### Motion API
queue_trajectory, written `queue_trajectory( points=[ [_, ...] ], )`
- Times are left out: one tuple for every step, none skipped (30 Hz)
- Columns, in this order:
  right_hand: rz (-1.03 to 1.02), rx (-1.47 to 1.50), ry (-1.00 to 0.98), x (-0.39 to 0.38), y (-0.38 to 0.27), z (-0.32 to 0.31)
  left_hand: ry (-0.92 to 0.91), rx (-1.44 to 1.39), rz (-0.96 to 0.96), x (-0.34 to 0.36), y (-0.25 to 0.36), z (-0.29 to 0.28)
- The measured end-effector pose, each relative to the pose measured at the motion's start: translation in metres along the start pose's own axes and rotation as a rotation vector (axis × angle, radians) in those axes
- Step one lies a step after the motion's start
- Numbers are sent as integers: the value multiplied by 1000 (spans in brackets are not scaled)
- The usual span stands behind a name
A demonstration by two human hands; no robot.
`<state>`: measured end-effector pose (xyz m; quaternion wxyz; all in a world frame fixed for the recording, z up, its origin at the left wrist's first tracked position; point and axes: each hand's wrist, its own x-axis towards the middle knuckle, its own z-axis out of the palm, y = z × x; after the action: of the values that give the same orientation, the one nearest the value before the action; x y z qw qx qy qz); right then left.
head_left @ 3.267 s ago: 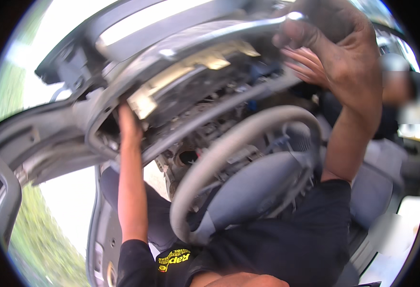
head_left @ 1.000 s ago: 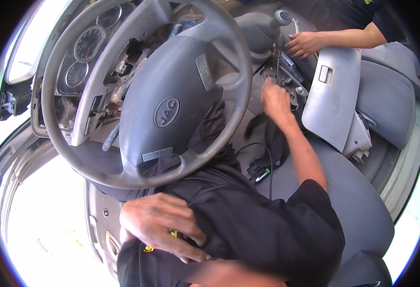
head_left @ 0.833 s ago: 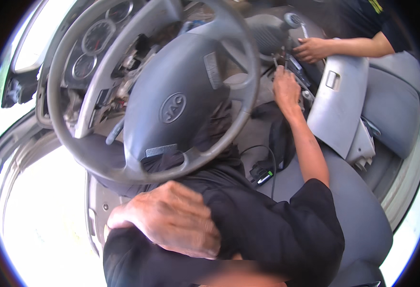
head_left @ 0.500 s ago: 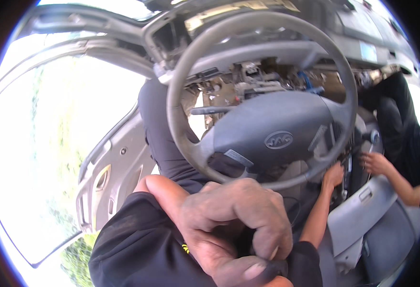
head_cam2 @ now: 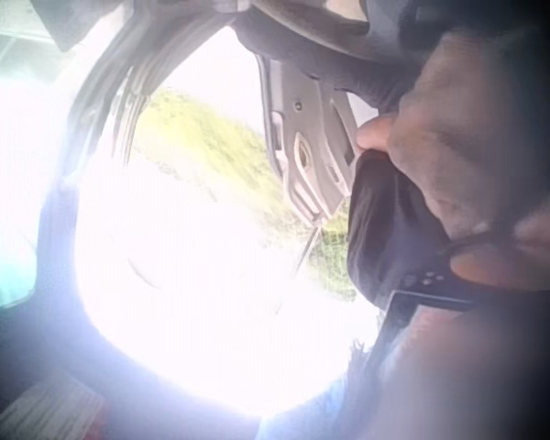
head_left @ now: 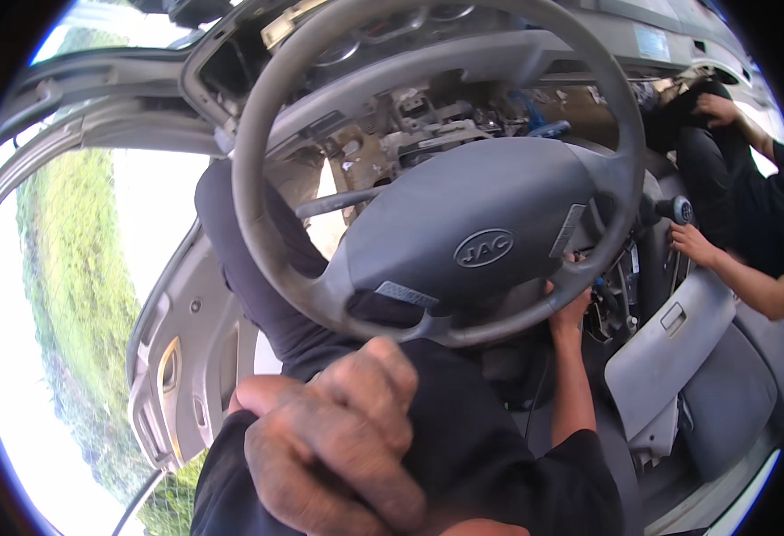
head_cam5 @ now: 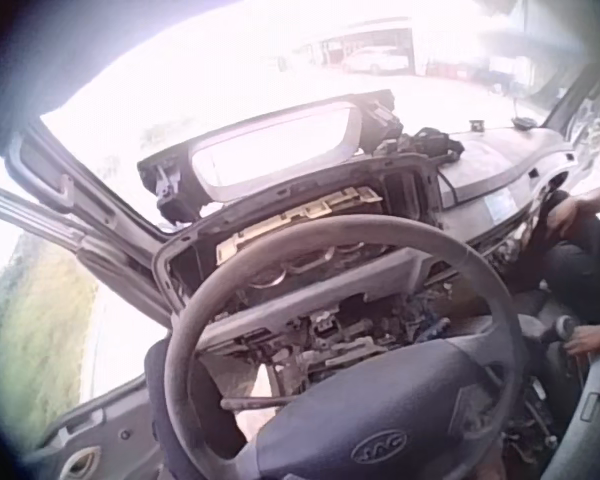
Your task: The person installs a dashboard instrument cluster into a vehicle. They align the cluster, use a wrench to tighten screws, and secure the panel while another person observes.
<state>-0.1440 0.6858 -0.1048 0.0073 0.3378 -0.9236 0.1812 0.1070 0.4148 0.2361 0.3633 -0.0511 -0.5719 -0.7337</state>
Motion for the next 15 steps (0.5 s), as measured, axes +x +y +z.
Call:
queue_trajectory(
  points=[
    [-128,17,52,2,-5,6,-10,67,3,-2,0,2],
    [-88,-37,65,3,-7,8,-64,118,-48,-14,6,-7],
    [-56,-81,78,9,-11,9,-115,181,-96,-25,15,-18],
    [-31,-129,95,18,-13,12,-254,232,-79,-19,17,-30],
    [43,-163,80,25,-7,19,-394,269,-56,-14,18,-41],
    [124,-199,67,27,3,30,-632,291,23,17,15,-58],
    [202,-224,48,26,19,46,-868,321,94,41,19,-71],
    [264,-248,46,29,31,56,-869,294,49,51,28,-87],
    [295,-247,46,33,33,64,-780,261,87,50,43,-109],
    [340,-269,65,33,37,66,-703,206,143,48,51,-138],
    [305,-237,41,42,27,73,-486,197,208,35,69,-145],
    [317,-230,35,43,24,76,-296,167,292,31,77,-158],
    [324,-234,33,44,21,79,-86,121,335,35,74,-172],
    [323,-233,24,45,17,82,69,165,252,43,72,-183],
    [348,-244,35,45,18,84,206,169,165,60,61,-196]
  ],
)
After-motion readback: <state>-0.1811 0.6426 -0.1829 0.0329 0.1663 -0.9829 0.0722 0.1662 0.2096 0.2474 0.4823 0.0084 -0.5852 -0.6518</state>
